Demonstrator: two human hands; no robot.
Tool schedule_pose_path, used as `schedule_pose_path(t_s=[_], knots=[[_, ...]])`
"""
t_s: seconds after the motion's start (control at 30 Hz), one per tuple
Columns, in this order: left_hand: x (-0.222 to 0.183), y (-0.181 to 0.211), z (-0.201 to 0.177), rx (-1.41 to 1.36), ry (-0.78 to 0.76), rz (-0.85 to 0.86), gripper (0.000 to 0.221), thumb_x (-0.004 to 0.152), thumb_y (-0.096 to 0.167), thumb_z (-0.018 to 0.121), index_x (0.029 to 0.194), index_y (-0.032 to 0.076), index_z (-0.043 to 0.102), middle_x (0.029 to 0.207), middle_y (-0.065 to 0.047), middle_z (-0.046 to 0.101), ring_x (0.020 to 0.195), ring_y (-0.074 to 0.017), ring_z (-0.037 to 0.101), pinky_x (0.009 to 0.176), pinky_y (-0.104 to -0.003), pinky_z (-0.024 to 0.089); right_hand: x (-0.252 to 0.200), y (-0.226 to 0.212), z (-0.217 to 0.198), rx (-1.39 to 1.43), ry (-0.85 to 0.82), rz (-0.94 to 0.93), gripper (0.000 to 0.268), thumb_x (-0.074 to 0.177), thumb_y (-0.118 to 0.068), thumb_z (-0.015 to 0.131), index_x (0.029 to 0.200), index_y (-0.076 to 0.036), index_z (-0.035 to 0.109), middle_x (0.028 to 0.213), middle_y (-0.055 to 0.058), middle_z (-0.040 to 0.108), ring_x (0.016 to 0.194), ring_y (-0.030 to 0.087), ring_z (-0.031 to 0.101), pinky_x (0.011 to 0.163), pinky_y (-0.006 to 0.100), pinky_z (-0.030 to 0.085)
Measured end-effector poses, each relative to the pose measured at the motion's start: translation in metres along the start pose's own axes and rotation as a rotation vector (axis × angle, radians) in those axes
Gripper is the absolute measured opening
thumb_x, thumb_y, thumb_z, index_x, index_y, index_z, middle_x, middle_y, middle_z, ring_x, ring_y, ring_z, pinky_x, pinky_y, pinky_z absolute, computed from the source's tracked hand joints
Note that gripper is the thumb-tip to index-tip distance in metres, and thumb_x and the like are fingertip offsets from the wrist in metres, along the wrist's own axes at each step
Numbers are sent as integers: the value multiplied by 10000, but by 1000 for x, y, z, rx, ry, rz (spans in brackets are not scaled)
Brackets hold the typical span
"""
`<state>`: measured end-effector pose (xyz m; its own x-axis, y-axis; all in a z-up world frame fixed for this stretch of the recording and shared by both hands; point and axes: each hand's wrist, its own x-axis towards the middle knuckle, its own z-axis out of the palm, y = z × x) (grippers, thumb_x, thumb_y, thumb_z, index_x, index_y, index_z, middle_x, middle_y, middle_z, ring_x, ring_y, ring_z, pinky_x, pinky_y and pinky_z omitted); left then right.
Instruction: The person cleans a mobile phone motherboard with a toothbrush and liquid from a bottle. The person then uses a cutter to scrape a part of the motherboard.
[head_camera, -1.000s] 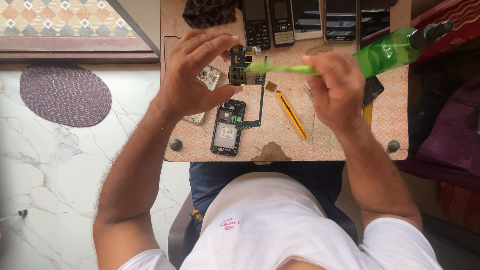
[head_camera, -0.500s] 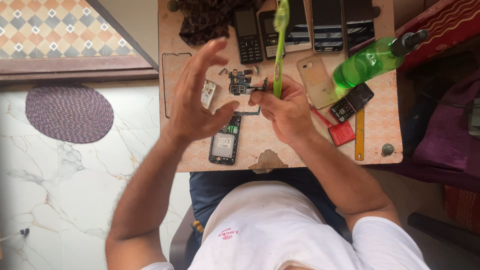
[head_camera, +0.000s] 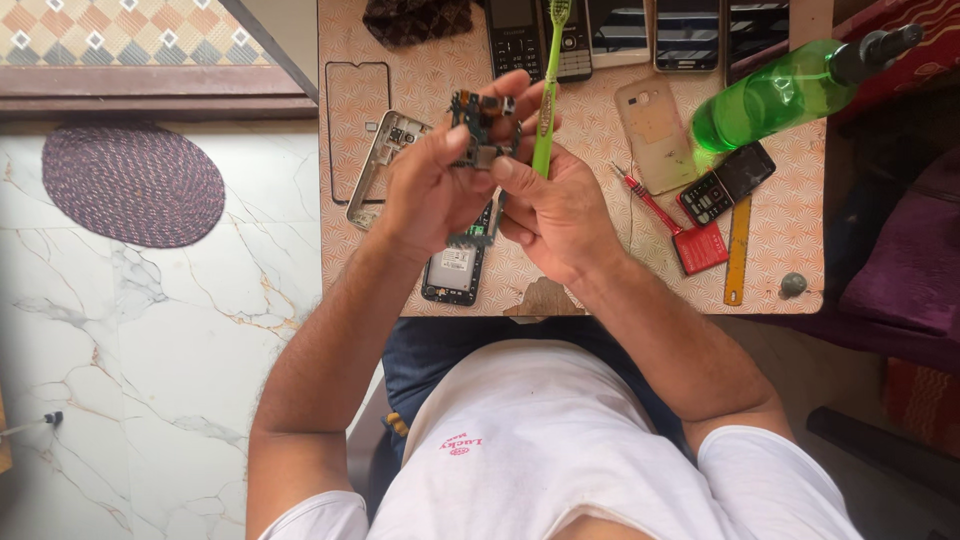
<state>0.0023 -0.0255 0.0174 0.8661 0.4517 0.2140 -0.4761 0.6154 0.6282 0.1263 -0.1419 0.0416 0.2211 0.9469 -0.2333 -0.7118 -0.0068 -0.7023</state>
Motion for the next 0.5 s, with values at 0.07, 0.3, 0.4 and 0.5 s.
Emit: schedule_pose_path(t_s=[0.07, 0.3, 0.4, 0.5], knots=[[3, 0, -5, -62, 7, 26, 786, 1007, 382, 603, 1634, 23, 293, 1654, -259, 381, 1417, -374, 499, 1259, -499, 376, -1, 2, -3, -20, 20, -56, 130, 987, -178, 708, 1052, -116, 614, 681, -62, 535, 459, 36, 393, 401, 233, 326], [2, 13, -29, -115, 28, 18, 815, 1039, 535, 507, 1656, 81, 227, 1541, -292, 446, 1171, -355, 666, 956, -502, 602, -13, -30, -25, -693, 63, -586, 261, 1148, -179, 593, 1368, -40, 616, 930, 32, 664, 736, 50, 547, 625, 196, 410], [2, 18, -32, -176, -15, -71, 990, 968, 749, 385, 1662, 59, 235, 1522, -312, 466, 1090, -356, 703, 779, -471, 656, -9, -51, -34, -1394, -192, -899, 269, 1163, -136, 617, 1404, -51, 535, 1013, 83, 679, 895, 174, 681, 756, 301, 560], [2, 26, -34, -128, -67, -187, 1158, 899, 892, 315, 1674, 34, 246, 1538, -331, 458, 1062, -372, 710, 692, -438, 658, -2, -63, -38, -1650, -299, -1062, 264, 1058, -112, 696, 1292, -50, 591, 1069, 133, 702, 941, 267, 692, 791, 381, 549]])
